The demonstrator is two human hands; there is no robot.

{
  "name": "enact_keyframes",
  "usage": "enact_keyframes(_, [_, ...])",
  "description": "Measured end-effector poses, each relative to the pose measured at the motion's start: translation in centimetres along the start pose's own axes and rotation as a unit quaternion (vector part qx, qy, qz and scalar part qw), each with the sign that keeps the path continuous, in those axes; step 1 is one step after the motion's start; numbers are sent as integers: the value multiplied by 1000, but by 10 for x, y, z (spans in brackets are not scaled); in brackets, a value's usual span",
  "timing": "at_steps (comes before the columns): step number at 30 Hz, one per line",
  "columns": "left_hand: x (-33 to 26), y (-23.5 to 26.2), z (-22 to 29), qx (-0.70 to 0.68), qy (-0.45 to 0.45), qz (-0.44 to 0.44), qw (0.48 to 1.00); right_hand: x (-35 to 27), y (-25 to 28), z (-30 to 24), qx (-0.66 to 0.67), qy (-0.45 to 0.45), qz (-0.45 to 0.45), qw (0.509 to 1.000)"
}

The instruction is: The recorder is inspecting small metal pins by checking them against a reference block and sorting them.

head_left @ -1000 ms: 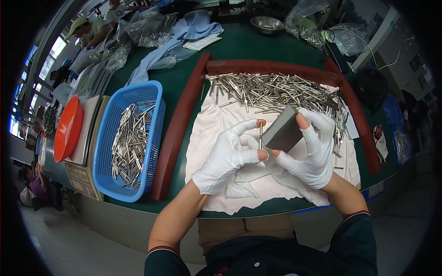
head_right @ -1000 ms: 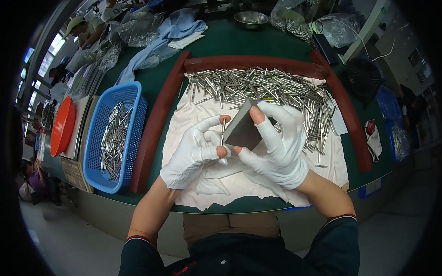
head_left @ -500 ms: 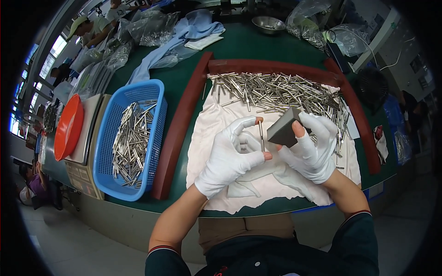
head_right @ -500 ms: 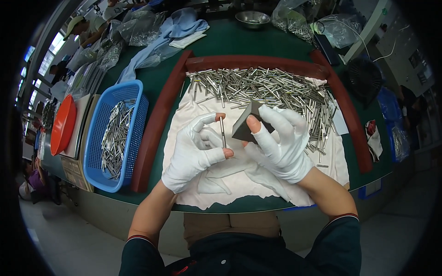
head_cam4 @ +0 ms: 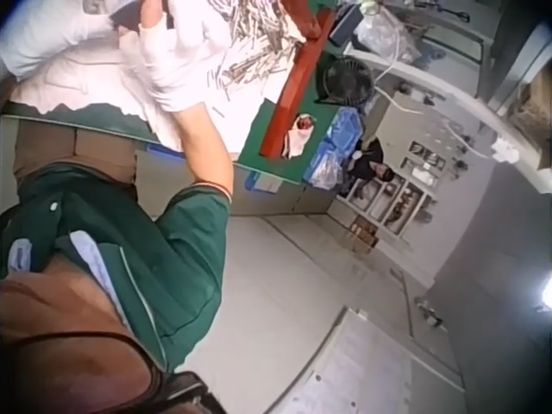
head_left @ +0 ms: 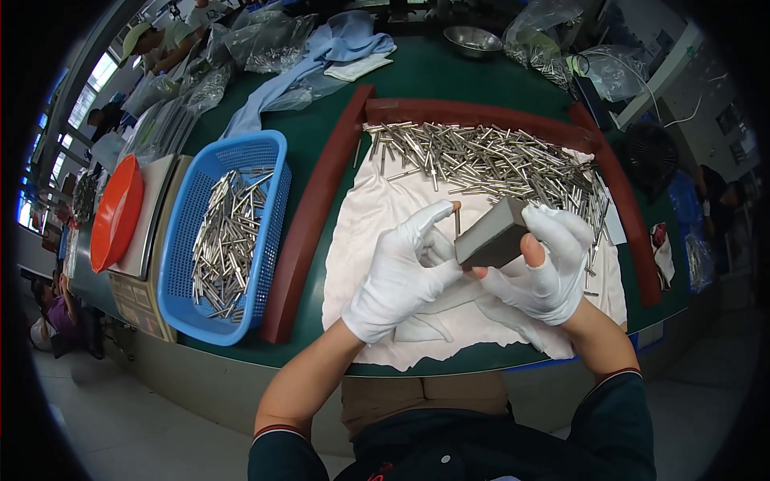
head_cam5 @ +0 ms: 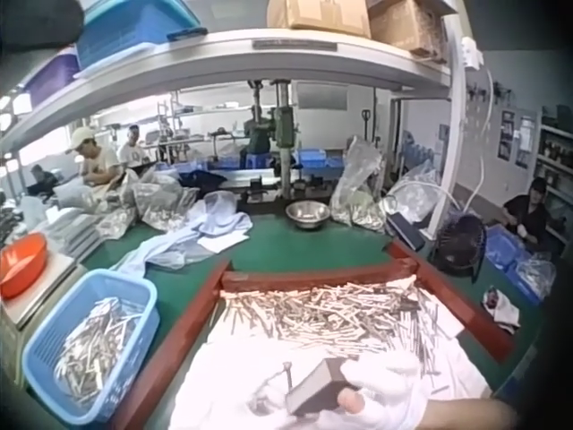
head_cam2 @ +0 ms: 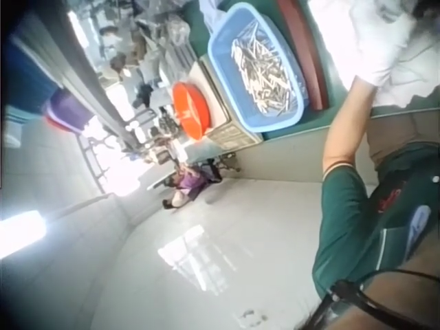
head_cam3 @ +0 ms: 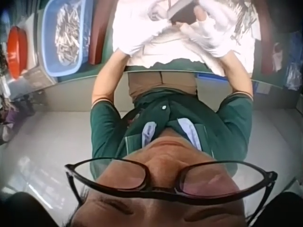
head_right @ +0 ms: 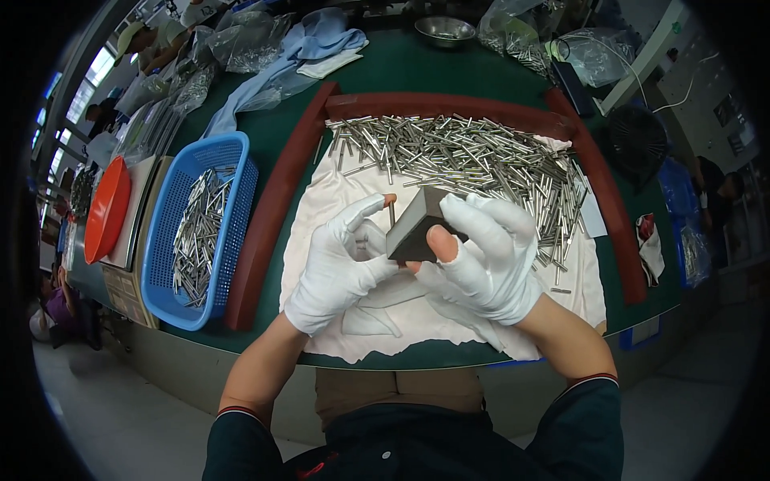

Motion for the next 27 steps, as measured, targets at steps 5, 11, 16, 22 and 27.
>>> enact_keyframes(5, [-2,-2,5,-23,-16,-11,1000,-8,-8,13,-27,-15,-35,999])
enact_keyframes(11, [-1,-2,2,-46,-21,-21,998,-7,-6,14,-21,-19,-34,999])
enact_keyframes(16, [-2,-5,1,-60,-5,-26,998,-3,2,6,2,-23,19,1000])
enact_keyframes(22, [0,-3,0,-80,0,-34,996,-8,-2,13,8,-23,-5,1000])
enact_keyframes(27, [-3,-6,3,-99,33,-55,993,-8,-1,11,17,-15,16,1000])
Point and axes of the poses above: each hand's wrist, its own x-axis towards the middle knuckle, its own y-axis out of the back of the hand, z = x × y, the point moved 6 cm from there along x, towards the middle knuckle, and after that the axes turned 10 degrees about -x, right-handed, at the moved point
